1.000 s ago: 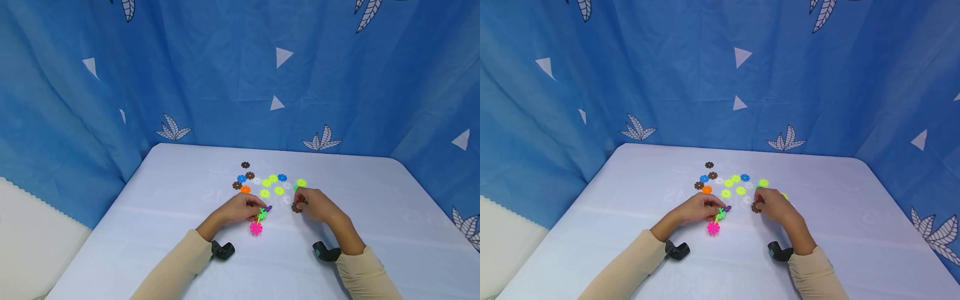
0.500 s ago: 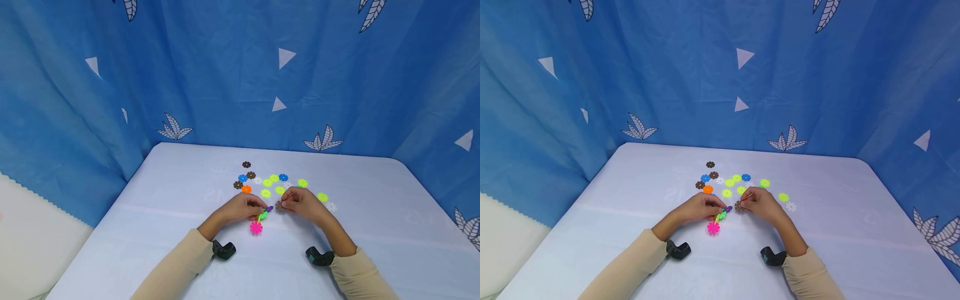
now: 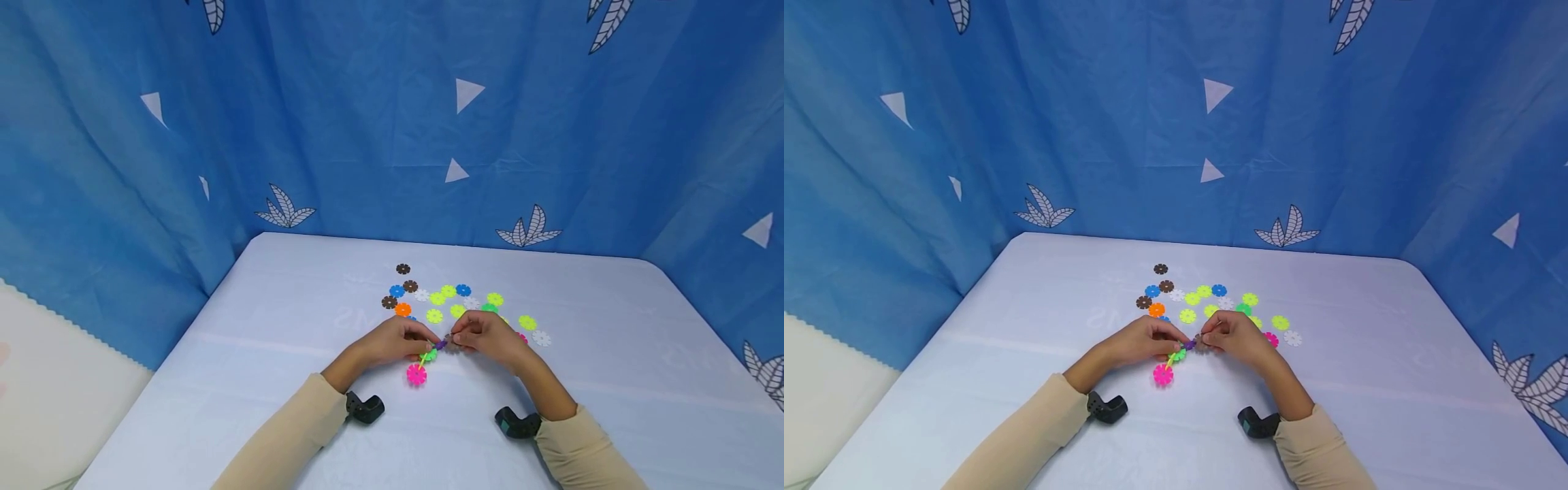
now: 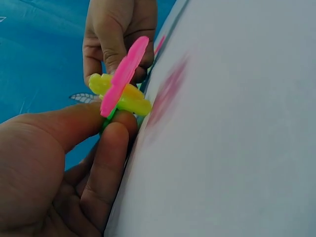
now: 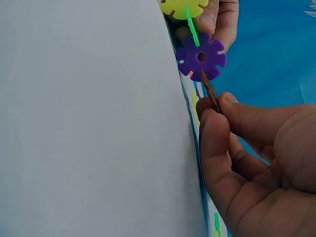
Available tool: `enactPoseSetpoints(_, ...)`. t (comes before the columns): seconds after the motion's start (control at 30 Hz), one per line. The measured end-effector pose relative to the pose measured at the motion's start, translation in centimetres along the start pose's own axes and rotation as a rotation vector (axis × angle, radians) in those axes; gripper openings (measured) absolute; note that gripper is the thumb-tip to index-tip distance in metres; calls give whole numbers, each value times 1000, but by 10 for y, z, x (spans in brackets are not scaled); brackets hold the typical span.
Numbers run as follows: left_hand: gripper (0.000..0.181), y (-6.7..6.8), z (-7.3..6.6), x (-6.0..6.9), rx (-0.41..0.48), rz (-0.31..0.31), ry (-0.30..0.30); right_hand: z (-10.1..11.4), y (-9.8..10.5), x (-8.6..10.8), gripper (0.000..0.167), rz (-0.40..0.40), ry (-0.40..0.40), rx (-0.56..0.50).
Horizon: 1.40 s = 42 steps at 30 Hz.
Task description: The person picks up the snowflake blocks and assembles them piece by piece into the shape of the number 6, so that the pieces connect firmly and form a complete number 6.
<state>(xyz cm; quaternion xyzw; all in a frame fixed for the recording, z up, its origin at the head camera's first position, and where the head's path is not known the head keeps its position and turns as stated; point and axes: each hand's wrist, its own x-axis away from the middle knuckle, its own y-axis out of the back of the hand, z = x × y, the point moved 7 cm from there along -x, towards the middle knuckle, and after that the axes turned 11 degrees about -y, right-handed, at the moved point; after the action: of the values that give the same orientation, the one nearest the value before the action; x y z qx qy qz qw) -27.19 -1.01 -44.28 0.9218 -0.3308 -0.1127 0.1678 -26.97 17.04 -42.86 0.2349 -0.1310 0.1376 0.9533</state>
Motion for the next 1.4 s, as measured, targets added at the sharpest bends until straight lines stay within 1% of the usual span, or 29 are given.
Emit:
enactPoseSetpoints(0.13, 16, -1, 2, 0, 9, 15, -11, -4, -1, -2, 5, 5, -29, -46)
enactPoseSetpoints(0.23, 16, -1, 2, 0, 9, 17, -14, -5, -2, -3, 5, 11, -29, -65)
enactPoseSetpoints(0.33, 15, -1, 1, 0, 6, 14, -19, -5, -3, -3, 5, 15, -13, -67)
enactPoseSetpoints(0.5, 14, -2, -1, 0, -7, 0, -26, -5, -5, -5, 5, -10, -17, -71)
enactPoseSetpoints(0.77, 13, -2, -1, 2, -21, -18, -3, -2, -10, -2, 5, -11, 5, -75)
enactPoseSetpoints(0.87, 14, -3, -2, 2, -17, -18, -3, -4, -9, -2, 5, -16, -5, -78)
enactPoseSetpoints(0.93, 14, -3, -3, 2, -19, -20, -5, -4, -7, -1, 4, -28, -13, -59)
enactPoseSetpoints(1.0, 14, -3, -4, 2, -19, -24, -6, -2, -4, 0, 5, -48, -19, -7)
enactPoseSetpoints(1.03, 14, -3, -4, 2, -18, -26, -3, -1, -2, 2, 6, -65, -20, 41)
enactPoseSetpoints(1.1, 13, -3, -4, 2, -15, -29, 5, 3, 7, 4, 9, -114, -24, 175)
enactPoseSetpoints(1.17, 12, -3, -3, 2, -4, -30, 11, 6, 19, 9, 15, -164, -45, 319)
enactPoseSetpoints(1.23, 11, -2, -2, 2, 8, -31, 17, 7, 36, 14, 20, -210, -90, 443)
enactPoseSetpoints(1.27, 10, -1, -1, 2, 12, -31, 22, 6, 44, 17, 23, -225, -117, 488)
enactPoseSetpoints(1.33, 8, 0, 0, 3, 17, -34, 27, 1, 59, 21, 28, -234, -180, 542)
enactPoseSetpoints(1.4, 7, 0, 1, 3, 26, -35, 34, -5, 71, 24, 31, -224, -233, 584)
